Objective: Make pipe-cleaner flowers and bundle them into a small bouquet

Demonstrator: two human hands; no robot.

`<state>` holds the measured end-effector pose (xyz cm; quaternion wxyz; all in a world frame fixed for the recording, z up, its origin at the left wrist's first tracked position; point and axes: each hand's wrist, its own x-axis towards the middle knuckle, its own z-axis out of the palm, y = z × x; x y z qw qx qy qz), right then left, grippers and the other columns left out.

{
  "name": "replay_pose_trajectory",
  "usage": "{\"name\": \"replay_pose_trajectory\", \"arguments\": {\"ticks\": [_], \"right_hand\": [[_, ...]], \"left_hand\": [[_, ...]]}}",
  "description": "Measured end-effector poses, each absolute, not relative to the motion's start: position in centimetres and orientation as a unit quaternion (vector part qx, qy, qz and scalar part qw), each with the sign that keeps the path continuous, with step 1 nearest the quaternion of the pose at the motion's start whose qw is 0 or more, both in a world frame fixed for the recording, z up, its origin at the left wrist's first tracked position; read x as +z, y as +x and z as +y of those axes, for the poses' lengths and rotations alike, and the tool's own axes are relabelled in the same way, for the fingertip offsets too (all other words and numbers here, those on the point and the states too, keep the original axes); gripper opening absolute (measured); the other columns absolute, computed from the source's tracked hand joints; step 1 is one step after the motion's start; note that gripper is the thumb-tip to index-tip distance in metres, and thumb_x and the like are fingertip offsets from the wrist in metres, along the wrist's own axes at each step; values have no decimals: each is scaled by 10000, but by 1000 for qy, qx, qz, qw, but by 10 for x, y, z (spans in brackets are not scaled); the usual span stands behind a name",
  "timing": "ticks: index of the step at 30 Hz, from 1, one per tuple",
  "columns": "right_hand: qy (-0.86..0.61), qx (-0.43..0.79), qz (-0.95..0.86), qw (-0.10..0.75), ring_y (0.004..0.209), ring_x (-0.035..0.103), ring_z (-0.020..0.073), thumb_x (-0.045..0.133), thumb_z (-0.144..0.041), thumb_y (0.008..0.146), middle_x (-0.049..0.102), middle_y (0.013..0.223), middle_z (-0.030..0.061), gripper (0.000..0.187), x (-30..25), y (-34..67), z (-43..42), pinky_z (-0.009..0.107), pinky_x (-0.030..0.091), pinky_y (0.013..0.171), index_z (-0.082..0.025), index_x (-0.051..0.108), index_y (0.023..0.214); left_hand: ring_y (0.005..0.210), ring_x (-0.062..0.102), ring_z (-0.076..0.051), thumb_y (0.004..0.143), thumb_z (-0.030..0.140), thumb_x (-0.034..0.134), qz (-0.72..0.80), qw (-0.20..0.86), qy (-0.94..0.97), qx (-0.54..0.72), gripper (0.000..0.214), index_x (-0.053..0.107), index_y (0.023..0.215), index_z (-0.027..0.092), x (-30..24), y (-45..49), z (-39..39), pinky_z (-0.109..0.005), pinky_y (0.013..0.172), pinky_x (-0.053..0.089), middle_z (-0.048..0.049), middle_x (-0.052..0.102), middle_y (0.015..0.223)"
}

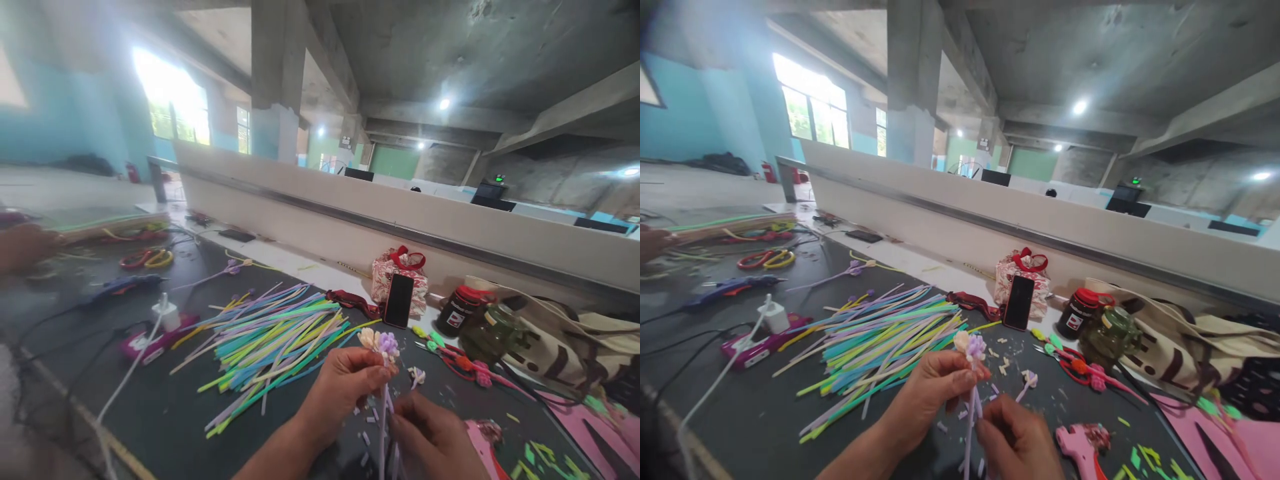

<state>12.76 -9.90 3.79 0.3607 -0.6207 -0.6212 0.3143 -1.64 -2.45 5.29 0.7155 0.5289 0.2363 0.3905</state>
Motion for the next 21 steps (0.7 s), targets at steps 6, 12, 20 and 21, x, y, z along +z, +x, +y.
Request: {"name": "replay_pose_trajectory", "arguments": {"ticks": [6,12,20,21], "right_hand": [[-605,315,-614,398,443,446,105,448,-342,793,459,471,-49,239,24,127,-91,206,308,451,-182,478,618],[-602,302,-592,443,450,441,106,456,-327,790,454,488,-48,219,22,125,-84,211,308,451,-174,500,640],[-559,351,-532,530,506,447,106,552,-295,739,503,572,-38,133,22,122,-76,213,353,486,-165,557,712],[-559,355,-510,549,524,461,112,581,-313,718,527,601,-29,148,21,123,-74,214,361,486,-167,566,740]], "left_hand": [[455,352,-54,640,339,640,270,670,562,403,231,679,678,114,59,-9,-24,-171,428,267,13,498,533],[557,439,-95,678,321,592,281,626,601,410,233,688,721,112,56,-1,-22,-188,507,345,-24,566,633],[577,469,-105,720,321,565,293,595,633,399,219,667,696,128,52,6,-16,-192,538,360,-6,568,601],[597,484,-112,723,318,563,297,589,635,402,217,675,707,133,53,6,-15,-193,553,365,-10,584,621]]}}
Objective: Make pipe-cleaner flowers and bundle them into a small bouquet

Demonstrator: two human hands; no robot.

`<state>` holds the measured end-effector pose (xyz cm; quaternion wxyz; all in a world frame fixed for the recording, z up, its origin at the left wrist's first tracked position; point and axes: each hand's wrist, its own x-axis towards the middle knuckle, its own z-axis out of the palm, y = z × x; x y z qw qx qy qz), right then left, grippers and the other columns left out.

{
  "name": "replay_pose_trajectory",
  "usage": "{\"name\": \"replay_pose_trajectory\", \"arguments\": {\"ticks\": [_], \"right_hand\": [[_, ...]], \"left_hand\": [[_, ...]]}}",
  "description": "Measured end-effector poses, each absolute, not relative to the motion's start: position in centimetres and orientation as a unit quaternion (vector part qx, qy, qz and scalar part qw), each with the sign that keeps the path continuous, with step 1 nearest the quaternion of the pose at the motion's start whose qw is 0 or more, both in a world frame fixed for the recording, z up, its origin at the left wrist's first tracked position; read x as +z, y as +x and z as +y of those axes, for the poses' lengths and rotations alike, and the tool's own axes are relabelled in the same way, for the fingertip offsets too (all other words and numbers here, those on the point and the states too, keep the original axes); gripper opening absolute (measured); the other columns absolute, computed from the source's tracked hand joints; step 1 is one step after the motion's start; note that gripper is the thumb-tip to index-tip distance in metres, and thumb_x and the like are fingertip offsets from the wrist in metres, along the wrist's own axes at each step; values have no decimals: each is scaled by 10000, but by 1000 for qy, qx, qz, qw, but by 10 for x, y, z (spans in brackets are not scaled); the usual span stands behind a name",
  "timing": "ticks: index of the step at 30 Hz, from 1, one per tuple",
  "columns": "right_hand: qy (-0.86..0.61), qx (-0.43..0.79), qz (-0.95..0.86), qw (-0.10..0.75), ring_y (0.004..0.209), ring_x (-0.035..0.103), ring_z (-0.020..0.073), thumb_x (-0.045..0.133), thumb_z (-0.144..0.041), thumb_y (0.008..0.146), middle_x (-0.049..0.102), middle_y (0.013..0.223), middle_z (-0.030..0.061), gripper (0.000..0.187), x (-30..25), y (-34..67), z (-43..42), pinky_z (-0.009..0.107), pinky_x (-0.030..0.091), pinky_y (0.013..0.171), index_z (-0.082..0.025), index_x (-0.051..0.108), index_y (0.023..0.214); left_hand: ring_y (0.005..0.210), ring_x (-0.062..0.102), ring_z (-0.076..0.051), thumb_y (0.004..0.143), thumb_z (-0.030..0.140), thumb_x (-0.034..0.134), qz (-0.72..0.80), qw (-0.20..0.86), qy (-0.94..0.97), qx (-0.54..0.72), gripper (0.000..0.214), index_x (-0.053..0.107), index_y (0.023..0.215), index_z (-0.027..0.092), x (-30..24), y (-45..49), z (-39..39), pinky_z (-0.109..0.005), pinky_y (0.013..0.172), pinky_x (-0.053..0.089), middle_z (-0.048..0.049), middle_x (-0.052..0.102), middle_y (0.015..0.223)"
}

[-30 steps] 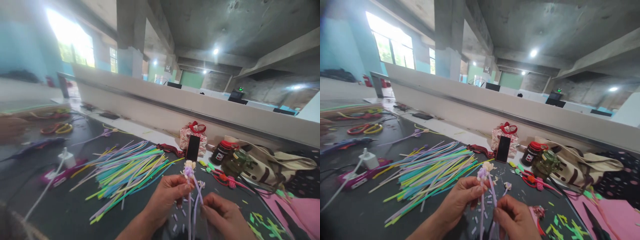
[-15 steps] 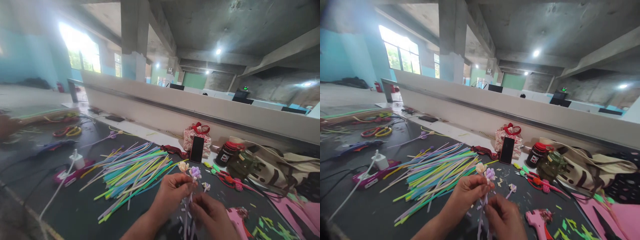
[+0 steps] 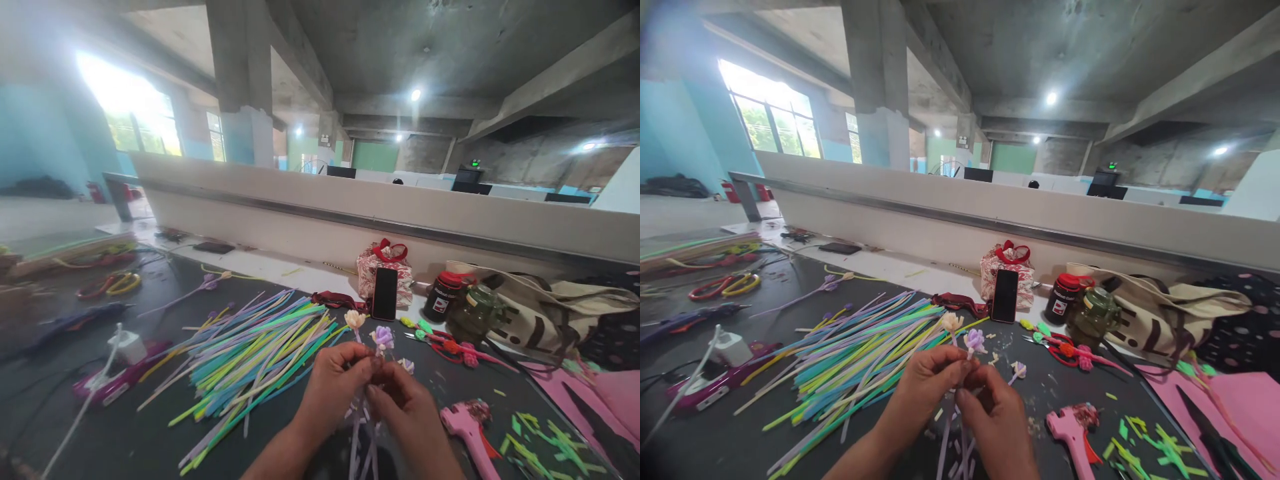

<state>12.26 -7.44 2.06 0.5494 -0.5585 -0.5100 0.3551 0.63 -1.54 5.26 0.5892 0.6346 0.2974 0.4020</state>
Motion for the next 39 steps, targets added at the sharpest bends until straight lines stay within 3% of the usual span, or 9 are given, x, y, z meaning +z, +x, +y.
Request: {"name": "replay_pose_trajectory", "arguments": {"ticks": [7,11,15,23,33,36,39], "right_hand": [[-530,338,-378,680,484,443,92,650,-354,667,558,629,-15,228,27,125,-71,193,336,430,-178,587,798],[-506,359,-427,658,515,437,101,701,-291,605,532,640,-21,390,37,132,-74,205,349,466,-190,581,962],[-474,383,-511,606,582,435,119,723,-258,579,483,676,-28,601,48,147,-79,216,356,504,-216,494,1133],[-516,328,-607,507,711,499,139,696,-231,625,509,916,5,428,81,155,-93,232,406,589,-263,556,1028],[-538,243,-631,503,637,462,134,625,-318,711,529,746,-4,183,81,154,-90,237,357,548,-225,626,869],[-528,268,-607,530,633,471,129,658,-283,665,537,795,1,304,85,152,-93,237,374,552,-229,604,959],[-520,287,-527,608,606,477,106,683,-257,620,536,905,10,477,85,146,-97,219,384,519,-235,526,1070]], "left_hand": [[536,446,-98,748,339,534,321,527,673,407,247,689,772,149,58,8,-17,-191,504,336,5,572,592],[656,528,-122,786,292,495,301,458,735,399,220,678,760,172,60,5,-17,-194,603,370,-8,625,690],[649,546,-108,795,235,485,274,408,787,373,195,662,735,180,64,0,-17,-179,612,368,2,630,686],[679,565,-103,777,185,508,243,374,823,351,170,659,699,187,67,2,-24,-172,639,374,1,648,712],[661,573,-123,785,220,494,234,411,813,341,190,656,693,185,61,6,-25,-192,633,393,-13,646,691],[633,559,-127,761,249,527,251,435,794,343,173,669,687,182,60,6,-25,-192,601,395,-13,634,653],[561,528,-113,736,293,553,297,498,720,381,180,681,705,170,65,3,-25,-182,521,383,-10,621,614]]}}
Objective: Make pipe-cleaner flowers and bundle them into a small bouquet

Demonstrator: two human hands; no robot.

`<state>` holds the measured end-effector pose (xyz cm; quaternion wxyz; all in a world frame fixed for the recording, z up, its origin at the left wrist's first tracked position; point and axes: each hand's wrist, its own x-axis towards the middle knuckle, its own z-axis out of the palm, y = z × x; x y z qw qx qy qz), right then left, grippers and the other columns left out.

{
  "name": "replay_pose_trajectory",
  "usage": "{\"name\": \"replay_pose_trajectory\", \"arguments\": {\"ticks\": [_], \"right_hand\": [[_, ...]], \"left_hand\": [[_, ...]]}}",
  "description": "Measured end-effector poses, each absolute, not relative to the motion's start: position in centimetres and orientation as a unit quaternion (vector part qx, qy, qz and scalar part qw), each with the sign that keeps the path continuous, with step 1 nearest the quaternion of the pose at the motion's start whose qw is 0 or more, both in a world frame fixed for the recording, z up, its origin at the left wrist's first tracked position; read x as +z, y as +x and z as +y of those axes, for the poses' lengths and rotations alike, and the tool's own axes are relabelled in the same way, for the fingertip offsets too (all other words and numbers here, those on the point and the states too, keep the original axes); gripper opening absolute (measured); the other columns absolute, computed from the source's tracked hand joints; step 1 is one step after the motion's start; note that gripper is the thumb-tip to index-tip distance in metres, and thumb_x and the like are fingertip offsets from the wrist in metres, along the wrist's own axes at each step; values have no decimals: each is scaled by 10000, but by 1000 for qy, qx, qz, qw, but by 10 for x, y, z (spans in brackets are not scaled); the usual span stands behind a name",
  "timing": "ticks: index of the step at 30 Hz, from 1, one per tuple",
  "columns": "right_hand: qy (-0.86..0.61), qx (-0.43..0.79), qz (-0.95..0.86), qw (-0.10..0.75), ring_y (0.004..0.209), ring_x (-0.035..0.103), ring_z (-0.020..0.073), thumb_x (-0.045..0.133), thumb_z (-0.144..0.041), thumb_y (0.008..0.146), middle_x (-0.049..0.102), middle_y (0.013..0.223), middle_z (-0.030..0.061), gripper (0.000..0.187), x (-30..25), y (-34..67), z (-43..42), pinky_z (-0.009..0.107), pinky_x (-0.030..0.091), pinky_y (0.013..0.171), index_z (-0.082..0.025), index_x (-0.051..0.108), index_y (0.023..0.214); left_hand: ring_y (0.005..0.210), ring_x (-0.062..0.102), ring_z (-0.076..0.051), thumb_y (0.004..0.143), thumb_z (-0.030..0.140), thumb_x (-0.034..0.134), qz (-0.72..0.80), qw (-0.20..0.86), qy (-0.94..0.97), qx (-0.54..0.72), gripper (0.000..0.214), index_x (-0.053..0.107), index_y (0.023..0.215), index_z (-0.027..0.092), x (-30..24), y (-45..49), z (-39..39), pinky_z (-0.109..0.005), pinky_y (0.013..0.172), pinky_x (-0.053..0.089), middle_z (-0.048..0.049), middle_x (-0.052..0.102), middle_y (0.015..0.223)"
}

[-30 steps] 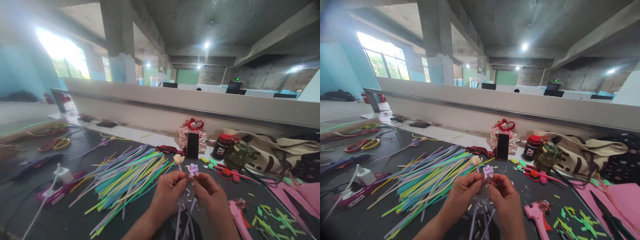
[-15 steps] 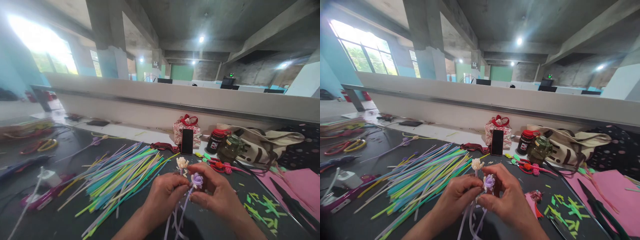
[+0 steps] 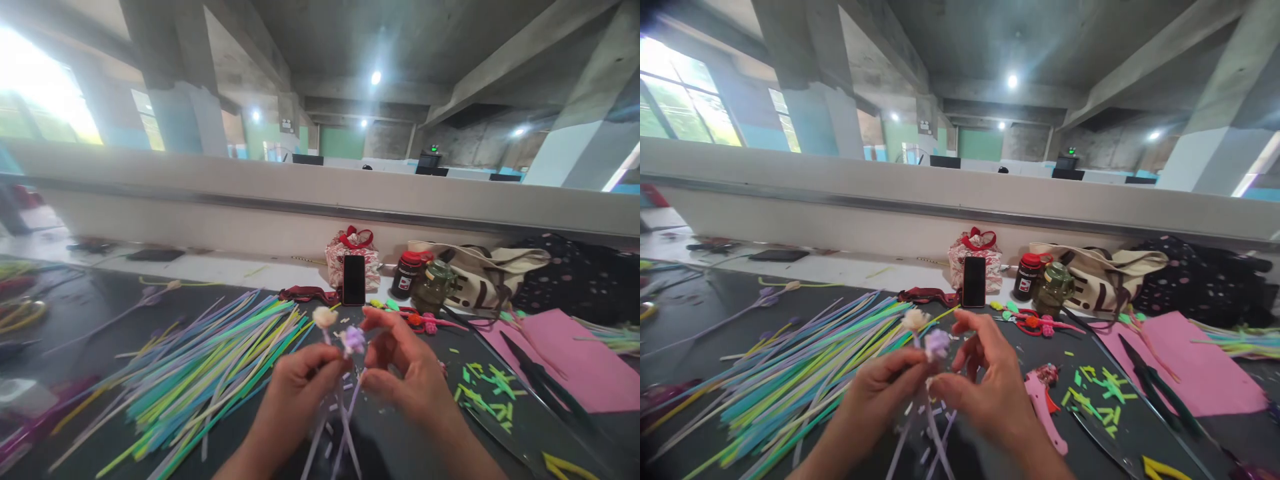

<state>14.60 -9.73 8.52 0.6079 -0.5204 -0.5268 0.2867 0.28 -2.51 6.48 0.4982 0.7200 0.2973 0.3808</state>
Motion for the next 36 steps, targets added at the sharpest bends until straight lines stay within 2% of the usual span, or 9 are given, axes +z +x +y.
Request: {"name": "replay_pose_trajectory", "arguments": {"ticks": [2,4,9,14,19,29,34,36], "right_hand": [[-522,292,-459,657,565,455,89,653,-261,651,540,801,-10,318,79,139,-99,199,366,490,-209,551,947],[-519,323,-424,668,541,441,87,627,-250,670,511,649,-40,155,70,129,-99,192,351,487,-188,556,794],[-503,335,-454,654,556,426,92,630,-243,671,497,632,-36,105,55,112,-91,212,341,520,-159,575,700],[-520,295,-451,663,519,401,84,557,-280,753,450,552,-48,163,59,114,-87,203,320,495,-157,584,649],[-535,294,-439,659,471,402,78,542,-320,765,459,534,-52,169,59,120,-87,191,321,446,-167,570,699],[-508,364,-375,685,475,426,80,678,-342,638,540,582,-30,214,40,122,-70,179,332,431,-159,600,715],[-483,335,-348,730,589,543,140,703,-323,593,592,615,-7,208,39,117,-67,232,429,561,-160,599,670],[-488,327,-336,736,618,566,157,706,-326,587,617,644,5,221,36,119,-65,246,443,578,-162,609,698]], "left_hand": [[539,522,-107,716,324,575,325,540,651,423,195,688,727,164,71,1,-26,-177,492,380,-14,638,627],[589,560,-124,689,332,607,333,561,610,449,193,695,736,166,78,1,-28,-184,532,414,-23,665,668],[697,618,-174,650,296,648,320,544,632,450,146,711,723,186,80,10,-30,-234,659,470,-24,689,683],[717,624,-181,654,272,641,330,477,675,456,138,719,748,208,73,19,-29,-249,688,477,-18,700,728],[813,625,-189,731,260,553,321,512,659,448,215,696,882,202,72,21,-30,-273,757,473,-33,700,870],[822,617,-172,763,190,507,289,497,671,469,222,697,877,213,65,20,-26,-262,772,464,-35,694,864],[872,602,-170,738,159,537,249,498,678,481,224,702,866,237,61,19,-26,-258,806,451,-34,678,911],[889,593,-178,711,164,562,248,516,660,486,189,706,817,224,60,18,-28,-239,745,473,-48,653,991]]}}
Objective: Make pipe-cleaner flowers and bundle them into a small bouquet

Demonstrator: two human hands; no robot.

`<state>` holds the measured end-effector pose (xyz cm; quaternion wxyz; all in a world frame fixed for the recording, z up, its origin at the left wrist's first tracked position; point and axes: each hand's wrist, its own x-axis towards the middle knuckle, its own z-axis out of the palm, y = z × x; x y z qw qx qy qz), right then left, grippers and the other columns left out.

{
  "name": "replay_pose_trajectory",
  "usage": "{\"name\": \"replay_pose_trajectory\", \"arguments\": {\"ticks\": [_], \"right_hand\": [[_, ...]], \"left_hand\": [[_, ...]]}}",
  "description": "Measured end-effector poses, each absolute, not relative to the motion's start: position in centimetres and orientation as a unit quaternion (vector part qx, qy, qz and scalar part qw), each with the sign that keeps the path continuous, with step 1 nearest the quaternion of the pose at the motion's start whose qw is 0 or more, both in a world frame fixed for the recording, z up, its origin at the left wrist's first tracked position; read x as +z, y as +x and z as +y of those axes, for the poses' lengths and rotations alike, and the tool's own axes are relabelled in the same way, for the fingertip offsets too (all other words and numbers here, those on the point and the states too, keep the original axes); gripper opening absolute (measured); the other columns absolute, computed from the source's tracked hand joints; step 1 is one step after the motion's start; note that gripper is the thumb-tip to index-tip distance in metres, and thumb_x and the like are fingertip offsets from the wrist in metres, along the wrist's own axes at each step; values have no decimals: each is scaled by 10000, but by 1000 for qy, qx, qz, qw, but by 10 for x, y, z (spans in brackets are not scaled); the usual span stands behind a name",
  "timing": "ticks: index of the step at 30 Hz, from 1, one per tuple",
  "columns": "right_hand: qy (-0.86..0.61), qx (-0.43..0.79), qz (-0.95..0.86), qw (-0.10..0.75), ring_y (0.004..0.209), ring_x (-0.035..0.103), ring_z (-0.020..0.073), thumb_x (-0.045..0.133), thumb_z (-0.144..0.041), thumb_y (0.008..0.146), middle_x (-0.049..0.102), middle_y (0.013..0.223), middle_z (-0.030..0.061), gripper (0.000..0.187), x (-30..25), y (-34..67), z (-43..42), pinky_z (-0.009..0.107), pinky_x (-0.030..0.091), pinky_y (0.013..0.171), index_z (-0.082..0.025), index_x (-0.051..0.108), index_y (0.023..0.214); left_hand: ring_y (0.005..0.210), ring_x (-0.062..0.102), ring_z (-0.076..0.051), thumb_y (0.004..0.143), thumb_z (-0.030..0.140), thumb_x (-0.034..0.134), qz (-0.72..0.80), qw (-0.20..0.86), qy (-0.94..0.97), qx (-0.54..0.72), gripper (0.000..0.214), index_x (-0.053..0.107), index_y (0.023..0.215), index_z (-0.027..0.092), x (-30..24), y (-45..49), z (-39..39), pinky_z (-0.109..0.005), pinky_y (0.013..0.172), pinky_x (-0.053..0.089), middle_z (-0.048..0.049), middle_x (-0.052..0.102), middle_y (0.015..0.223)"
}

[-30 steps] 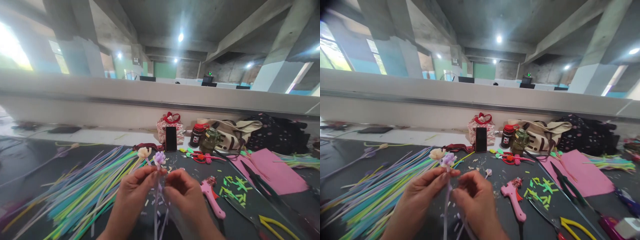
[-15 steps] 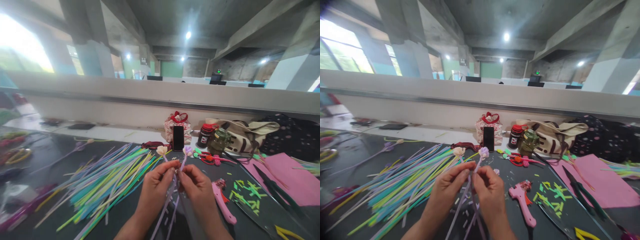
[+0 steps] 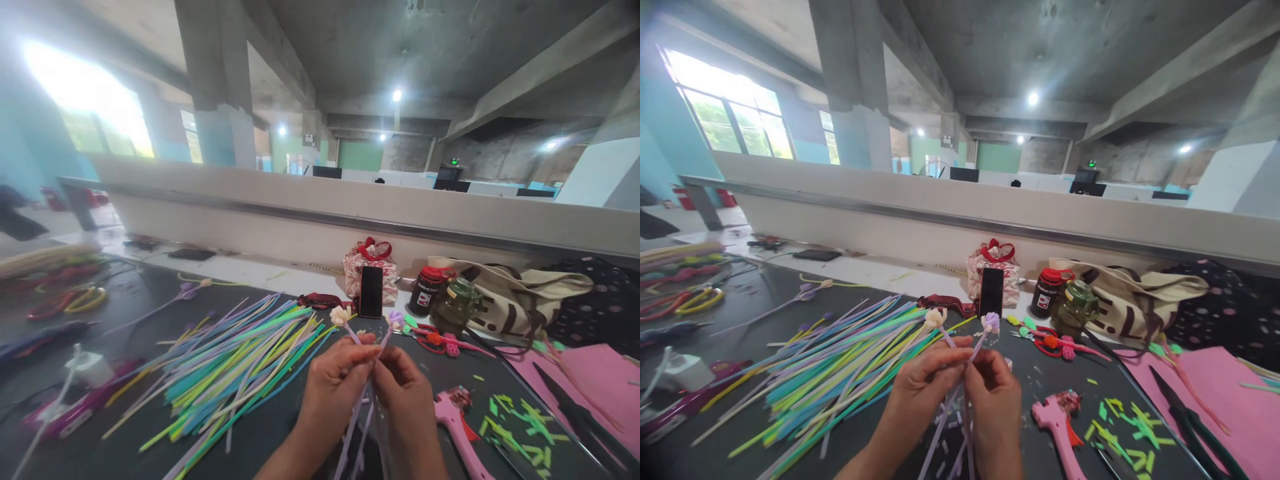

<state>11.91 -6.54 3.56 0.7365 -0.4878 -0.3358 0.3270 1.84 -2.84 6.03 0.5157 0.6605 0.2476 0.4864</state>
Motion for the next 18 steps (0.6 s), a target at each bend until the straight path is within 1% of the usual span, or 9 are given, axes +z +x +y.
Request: {"name": "replay_pose_trajectory", "arguments": {"ticks": [2,3,5,7,8,10,13,16,18], "right_hand": [[-496,324,-323,738,612,570,156,711,-327,585,629,653,6,235,32,123,-65,241,443,564,-165,614,725],[-500,321,-313,740,600,567,151,714,-325,583,628,648,1,239,30,125,-64,235,440,554,-167,614,733],[-506,317,-297,745,569,557,136,716,-321,586,621,628,-9,237,29,126,-65,218,430,526,-170,614,737],[-506,322,-296,743,558,553,126,707,-323,606,620,626,-17,220,28,125,-67,203,423,511,-175,615,739],[-505,326,-302,740,570,557,127,697,-327,623,626,643,-17,210,28,124,-68,203,426,519,-179,615,749],[-504,332,-320,731,609,570,138,679,-337,650,639,686,-9,207,26,122,-69,218,439,557,-182,615,771],[-507,331,-346,717,658,575,163,672,-348,660,641,708,8,221,20,118,-67,250,444,608,-172,613,780],[-514,326,-363,706,691,575,168,649,-364,682,644,730,7,222,19,119,-66,260,444,643,-181,616,804],[-536,316,-357,697,695,575,163,648,-379,679,649,752,-3,229,26,124,-69,249,447,642,-196,620,814]], "left_hand": [[806,601,-166,685,189,587,268,551,625,485,154,690,799,197,59,18,-31,-211,603,486,-63,621,1050],[733,599,-150,669,207,603,282,576,598,480,148,672,798,181,57,18,-32,-200,530,476,-71,621,1031],[600,564,-116,643,249,633,306,632,536,469,185,617,802,157,54,20,-31,-184,435,443,-60,638,889],[499,507,-87,629,290,653,314,684,480,451,250,570,818,149,51,22,-28,-165,377,396,-20,619,713],[460,477,-74,631,309,655,313,704,460,442,271,558,824,145,50,23,-25,-154,359,366,-3,601,659],[407,418,-45,643,334,652,305,729,436,432,287,560,828,135,48,26,-20,-139,345,309,18,574,610],[403,376,-24,654,333,655,291,731,428,445,252,582,763,118,48,29,-16,-133,362,270,32,542,573],[478,446,-40,668,327,650,291,722,430,458,229,587,707,110,51,30,-15,-138,427,312,3,581,598],[564,514,-71,679,346,636,290,721,422,466,234,576,712,123,55,27,-14,-150,483,353,-19,618,645]]}}
